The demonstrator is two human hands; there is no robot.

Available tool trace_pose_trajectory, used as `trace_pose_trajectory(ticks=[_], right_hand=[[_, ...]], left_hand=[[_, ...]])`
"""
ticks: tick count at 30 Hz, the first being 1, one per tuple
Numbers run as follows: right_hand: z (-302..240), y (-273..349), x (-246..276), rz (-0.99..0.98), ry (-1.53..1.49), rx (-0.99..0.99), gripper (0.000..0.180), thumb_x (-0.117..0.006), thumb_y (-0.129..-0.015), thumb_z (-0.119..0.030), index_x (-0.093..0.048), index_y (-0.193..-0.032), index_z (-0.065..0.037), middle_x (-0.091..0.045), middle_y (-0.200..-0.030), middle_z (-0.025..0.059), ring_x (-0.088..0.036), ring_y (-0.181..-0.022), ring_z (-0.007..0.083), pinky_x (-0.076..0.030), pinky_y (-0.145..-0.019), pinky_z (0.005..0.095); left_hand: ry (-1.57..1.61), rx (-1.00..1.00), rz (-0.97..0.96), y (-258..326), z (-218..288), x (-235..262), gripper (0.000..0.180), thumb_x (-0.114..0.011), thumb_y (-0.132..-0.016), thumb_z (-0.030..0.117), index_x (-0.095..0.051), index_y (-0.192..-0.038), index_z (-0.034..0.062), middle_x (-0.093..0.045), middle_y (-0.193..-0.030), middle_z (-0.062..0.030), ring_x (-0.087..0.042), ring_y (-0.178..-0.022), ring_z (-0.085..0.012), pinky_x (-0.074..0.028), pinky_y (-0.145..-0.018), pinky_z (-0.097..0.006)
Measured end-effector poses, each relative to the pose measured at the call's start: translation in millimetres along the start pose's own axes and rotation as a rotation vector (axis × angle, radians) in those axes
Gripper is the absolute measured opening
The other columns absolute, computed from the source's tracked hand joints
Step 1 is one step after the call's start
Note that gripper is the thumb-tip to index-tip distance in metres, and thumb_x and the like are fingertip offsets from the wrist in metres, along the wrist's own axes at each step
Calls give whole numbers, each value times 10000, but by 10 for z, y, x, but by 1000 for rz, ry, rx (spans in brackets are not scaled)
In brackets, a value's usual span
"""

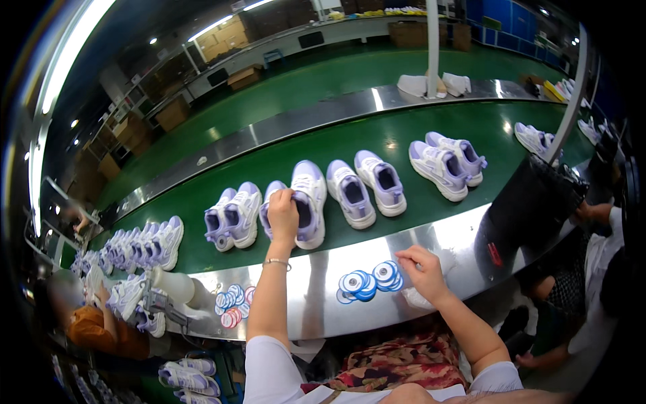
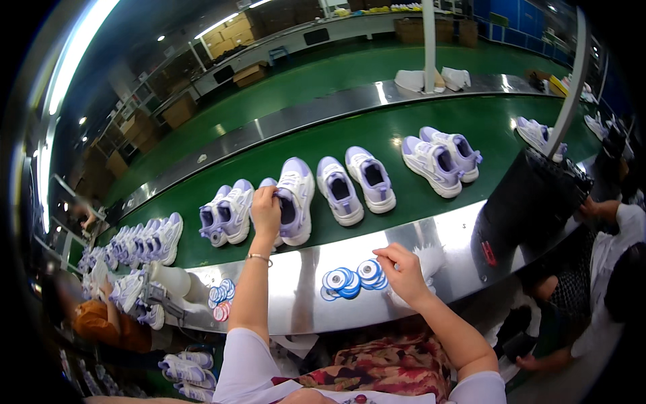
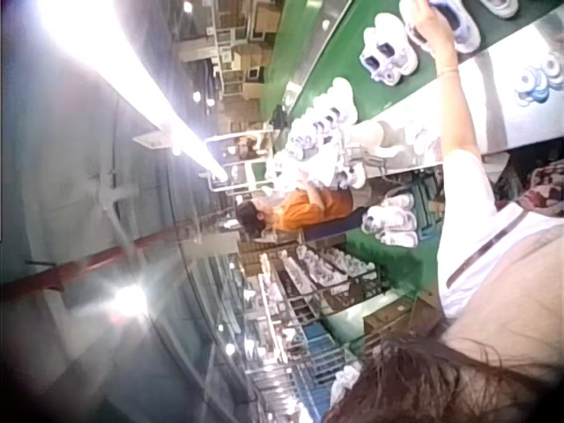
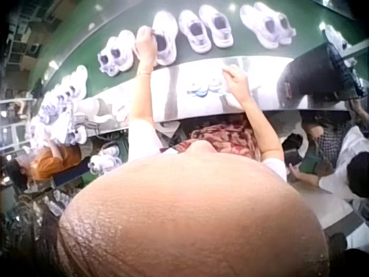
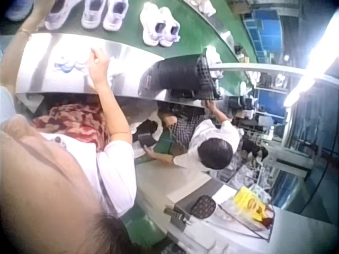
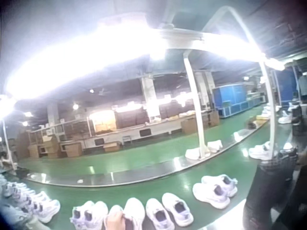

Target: The person applies small blue stickers to the inner soles and heel areas of several white and purple sneakers on a conveyor belt by hand.

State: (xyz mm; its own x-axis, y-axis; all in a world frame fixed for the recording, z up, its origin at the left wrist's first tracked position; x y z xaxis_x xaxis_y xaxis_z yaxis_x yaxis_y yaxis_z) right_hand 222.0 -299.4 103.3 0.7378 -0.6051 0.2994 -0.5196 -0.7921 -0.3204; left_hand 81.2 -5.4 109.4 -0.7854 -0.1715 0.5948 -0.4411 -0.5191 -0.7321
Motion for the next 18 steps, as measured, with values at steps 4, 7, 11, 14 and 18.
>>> trace_pose_trajectory(ticks=[4,7,11,14,18], right_hand=[[124,49,369,82,24,-29,138,-536,-780,44,-617,-890,37,-565,-731,58,-535,-664,121,-409,-592,224],[252,42,686,168,50,-115,133,-542,-782,34,-616,-893,31,-566,-739,54,-528,-662,110,-409,-591,224],[625,29,1043,103,309,-242,130,-571,-773,-47,-616,-873,22,-573,-777,92,-562,-663,158,-438,-601,255],[728,-109,847,-37,478,-125,177,-604,-739,-154,-618,-819,4,-560,-762,125,-567,-680,249,-454,-627,330],[687,-241,564,-192,776,145,202,-619,-719,-214,-620,-784,-22,-541,-750,130,-545,-729,291,-441,-654,378]], left_hand=[[-131,155,-105,157,-458,-468,178,-509,-723,-14,-582,-884,-3,-575,-866,-161,-530,-840,-329,-429,-753,-402],[-163,150,-92,164,-278,-322,288,-531,-709,-18,-550,-995,-44,-568,-941,-212,-528,-889,-365,-417,-799,-411],[-47,46,113,305,488,-108,298,-560,-737,5,-538,-1029,-48,-560,-987,-199,-532,-894,-344,-412,-819,-405],[334,-39,-92,740,1165,-284,184,-548,-732,-27,-563,-915,-15,-581,-902,-165,-541,-851,-326,-428,-782,-384],[587,-78,-381,1167,2052,-330,204,-594,-704,-31,-568,-903,10,-582,-901,-141,-553,-847,-306,-444,-751,-364]])
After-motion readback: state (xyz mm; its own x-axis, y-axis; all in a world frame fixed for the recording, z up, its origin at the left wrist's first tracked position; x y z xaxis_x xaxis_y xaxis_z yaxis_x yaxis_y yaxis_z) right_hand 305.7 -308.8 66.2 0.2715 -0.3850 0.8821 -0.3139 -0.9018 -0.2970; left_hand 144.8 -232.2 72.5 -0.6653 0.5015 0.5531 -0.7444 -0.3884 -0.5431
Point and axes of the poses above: each hand's wrist, its own y-axis away from the middle knuckle, its own x-axis out of the back of the hand, z = x × y, the point moved 2 cm from there along -y, towards the middle knuckle
